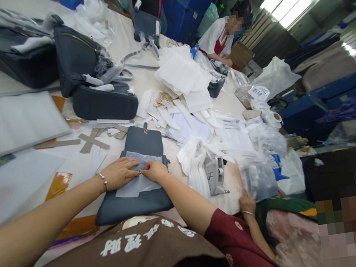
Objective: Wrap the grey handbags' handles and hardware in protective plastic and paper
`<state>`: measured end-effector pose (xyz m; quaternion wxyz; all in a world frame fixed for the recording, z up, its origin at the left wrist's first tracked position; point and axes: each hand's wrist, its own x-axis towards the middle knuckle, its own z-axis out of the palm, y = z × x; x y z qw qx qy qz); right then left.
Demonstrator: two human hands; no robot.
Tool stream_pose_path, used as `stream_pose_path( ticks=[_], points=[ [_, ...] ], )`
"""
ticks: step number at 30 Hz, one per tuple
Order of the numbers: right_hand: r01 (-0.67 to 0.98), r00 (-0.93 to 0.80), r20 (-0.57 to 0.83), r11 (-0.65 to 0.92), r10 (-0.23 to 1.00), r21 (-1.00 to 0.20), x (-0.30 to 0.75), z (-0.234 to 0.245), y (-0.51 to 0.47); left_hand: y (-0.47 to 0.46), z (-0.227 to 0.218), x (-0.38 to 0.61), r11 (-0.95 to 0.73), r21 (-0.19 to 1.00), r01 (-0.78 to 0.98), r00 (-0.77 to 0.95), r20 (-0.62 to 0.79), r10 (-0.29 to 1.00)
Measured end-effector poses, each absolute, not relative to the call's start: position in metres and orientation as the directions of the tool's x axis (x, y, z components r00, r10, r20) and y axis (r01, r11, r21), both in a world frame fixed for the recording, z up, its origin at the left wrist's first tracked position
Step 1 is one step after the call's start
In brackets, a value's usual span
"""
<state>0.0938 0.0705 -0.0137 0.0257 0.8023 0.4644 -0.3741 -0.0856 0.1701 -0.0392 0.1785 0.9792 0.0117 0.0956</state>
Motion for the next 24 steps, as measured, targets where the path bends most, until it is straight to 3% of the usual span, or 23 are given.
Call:
stream_pose_path(
  ticks=[10,17,24],
  points=[
    [0.786,0.282,-0.629,-0.55,0.725,-0.282,0.093,-0.01,0.072,0.175,-0.034,-0.085,-0.929,0.371,-0.005,0.997,0.077,0.025],
    [0.798,0.291,-0.564,-0.522,0.772,-0.302,0.093,-0.016,0.068,0.176,-0.026,-0.082,-0.952,0.306,-0.02,1.0,-0.01,-0.024],
    [0.815,0.241,-0.544,-0.472,0.804,-0.335,0.096,-0.012,0.065,0.177,-0.027,-0.083,-0.958,0.284,-0.047,0.999,0.036,-0.039]
  ],
)
